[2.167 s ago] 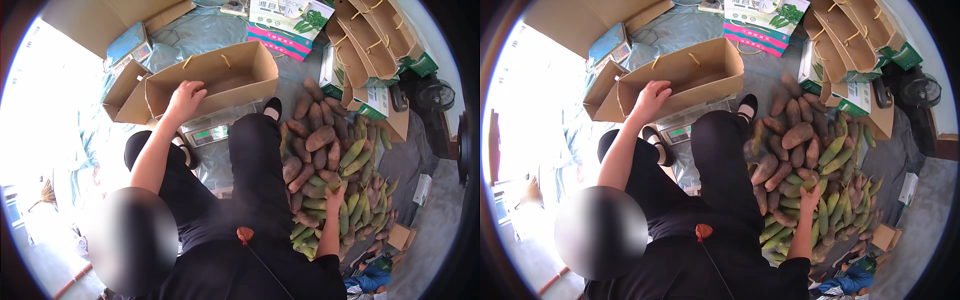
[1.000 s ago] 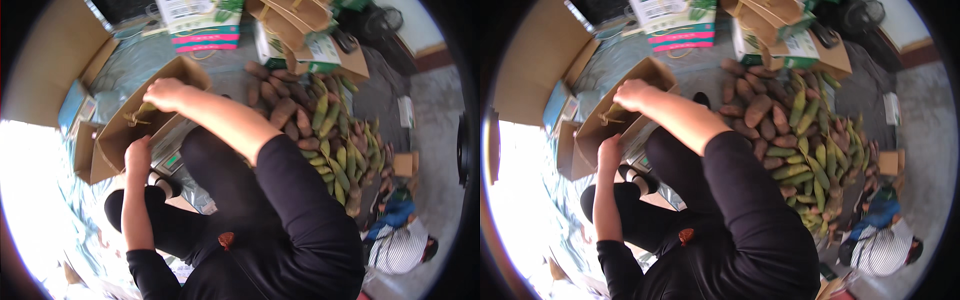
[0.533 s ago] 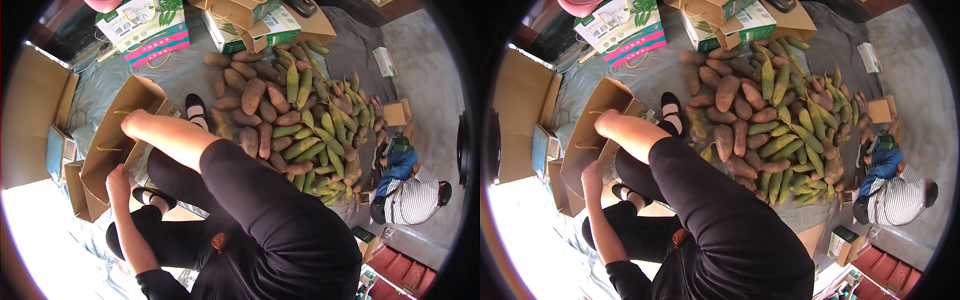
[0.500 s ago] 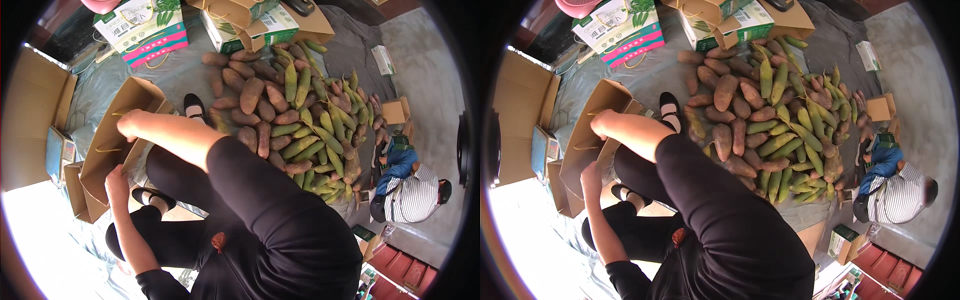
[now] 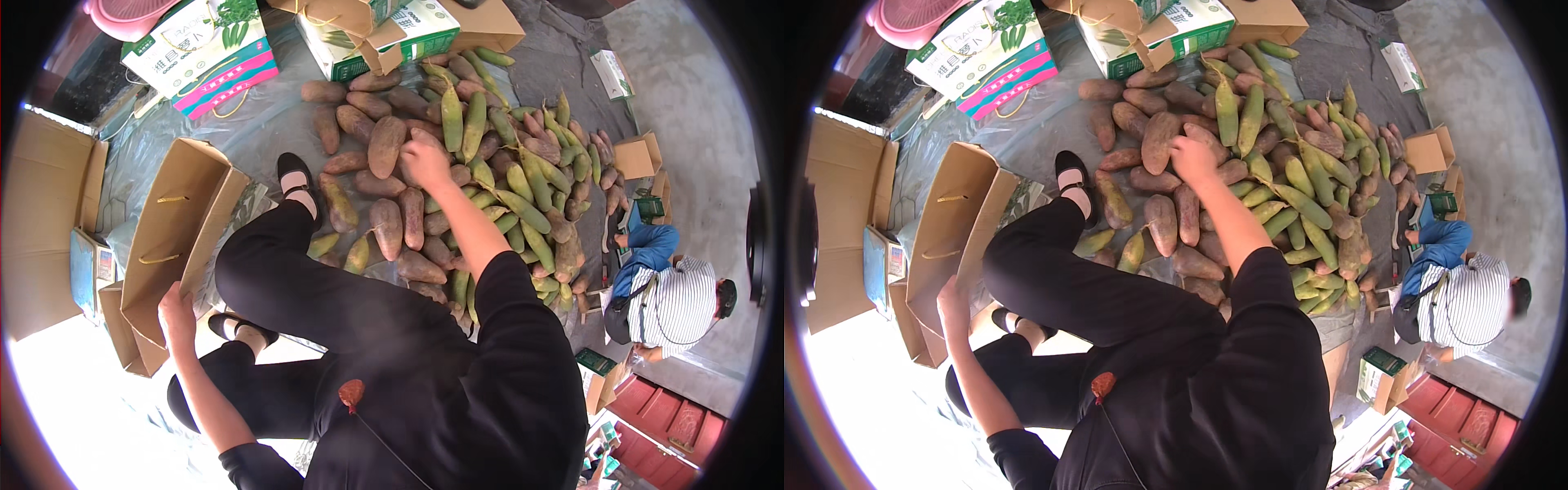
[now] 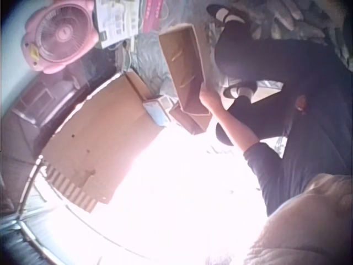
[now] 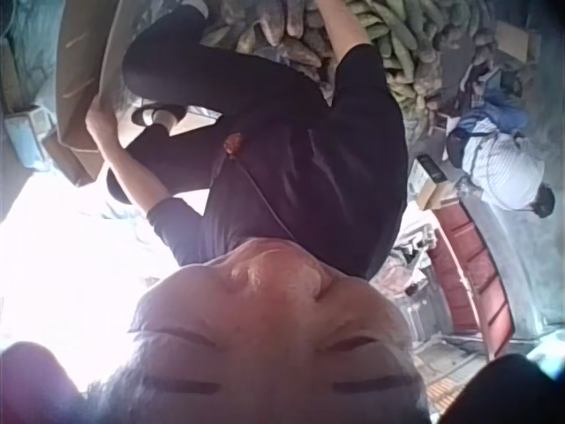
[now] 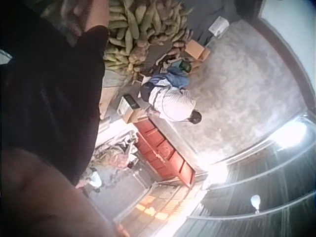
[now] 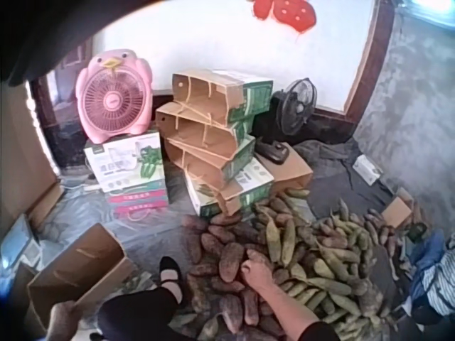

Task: The recorder sorts and packs large green vegetables into cardboard gift bags.

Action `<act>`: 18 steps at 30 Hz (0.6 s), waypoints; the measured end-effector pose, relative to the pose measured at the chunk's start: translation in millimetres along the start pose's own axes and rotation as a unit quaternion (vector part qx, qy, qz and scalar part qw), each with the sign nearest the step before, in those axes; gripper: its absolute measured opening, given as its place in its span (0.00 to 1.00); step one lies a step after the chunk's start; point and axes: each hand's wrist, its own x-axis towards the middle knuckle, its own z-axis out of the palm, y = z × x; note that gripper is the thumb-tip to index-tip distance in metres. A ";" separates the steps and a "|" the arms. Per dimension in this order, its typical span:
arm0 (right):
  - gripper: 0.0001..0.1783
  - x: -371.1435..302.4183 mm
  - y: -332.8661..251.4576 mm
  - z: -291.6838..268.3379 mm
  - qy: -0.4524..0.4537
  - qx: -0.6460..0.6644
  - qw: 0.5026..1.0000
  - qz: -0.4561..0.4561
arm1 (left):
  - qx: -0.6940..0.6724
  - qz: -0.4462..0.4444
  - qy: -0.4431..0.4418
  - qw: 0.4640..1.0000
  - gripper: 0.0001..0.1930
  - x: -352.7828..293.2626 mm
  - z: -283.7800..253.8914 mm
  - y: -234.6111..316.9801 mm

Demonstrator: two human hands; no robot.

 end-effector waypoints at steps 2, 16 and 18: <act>0.08 -17.0 41.9 -12.5 -0.022 -0.059 0.992 0.106 | -0.008 -0.040 -0.018 0.999 0.09 -1.7 1.4 -6.4; 0.19 -89.7 174.1 -55.4 -0.229 -0.404 0.855 0.230 | 0.001 -0.049 0.008 0.999 0.10 -4.4 14.5 -14.7; 0.17 -83.3 164.2 -59.0 -0.245 -0.430 0.842 0.213 | 0.005 -0.070 0.002 0.998 0.10 -5.7 14.1 -14.5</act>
